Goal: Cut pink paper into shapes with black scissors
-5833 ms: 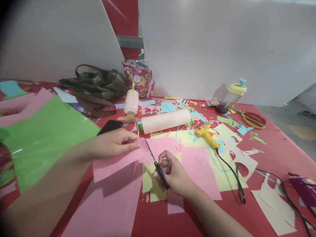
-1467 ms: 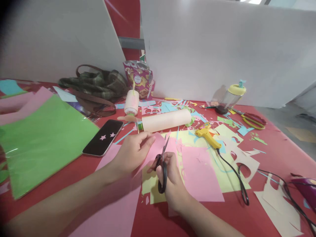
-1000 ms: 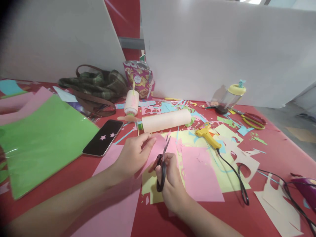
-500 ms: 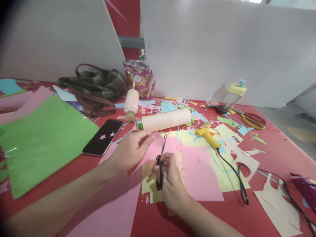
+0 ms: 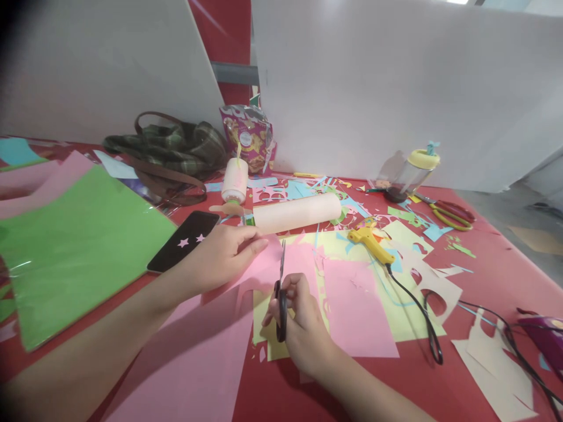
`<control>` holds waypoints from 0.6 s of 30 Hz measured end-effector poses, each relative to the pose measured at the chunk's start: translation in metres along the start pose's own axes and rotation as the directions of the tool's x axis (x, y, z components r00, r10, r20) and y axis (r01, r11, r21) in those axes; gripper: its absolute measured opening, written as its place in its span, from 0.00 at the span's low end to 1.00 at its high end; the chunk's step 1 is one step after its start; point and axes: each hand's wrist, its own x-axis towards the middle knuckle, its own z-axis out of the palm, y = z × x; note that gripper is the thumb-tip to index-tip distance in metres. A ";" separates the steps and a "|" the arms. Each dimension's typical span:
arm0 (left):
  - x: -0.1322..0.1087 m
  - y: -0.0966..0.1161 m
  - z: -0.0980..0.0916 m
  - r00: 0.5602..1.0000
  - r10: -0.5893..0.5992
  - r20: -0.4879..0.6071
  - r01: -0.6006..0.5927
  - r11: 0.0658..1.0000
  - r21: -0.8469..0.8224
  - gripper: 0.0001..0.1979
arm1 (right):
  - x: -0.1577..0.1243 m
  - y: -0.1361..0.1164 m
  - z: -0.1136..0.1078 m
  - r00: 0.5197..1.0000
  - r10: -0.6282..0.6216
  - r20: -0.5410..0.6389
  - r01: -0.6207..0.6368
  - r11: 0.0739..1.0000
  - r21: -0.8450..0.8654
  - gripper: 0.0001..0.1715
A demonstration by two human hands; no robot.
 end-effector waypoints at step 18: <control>0.002 -0.002 -0.013 0.994 0.053 0.091 -0.051 0.998 -0.029 0.14 | 0.002 -0.008 -0.006 0.987 -0.057 0.149 0.027 0.980 0.198 0.15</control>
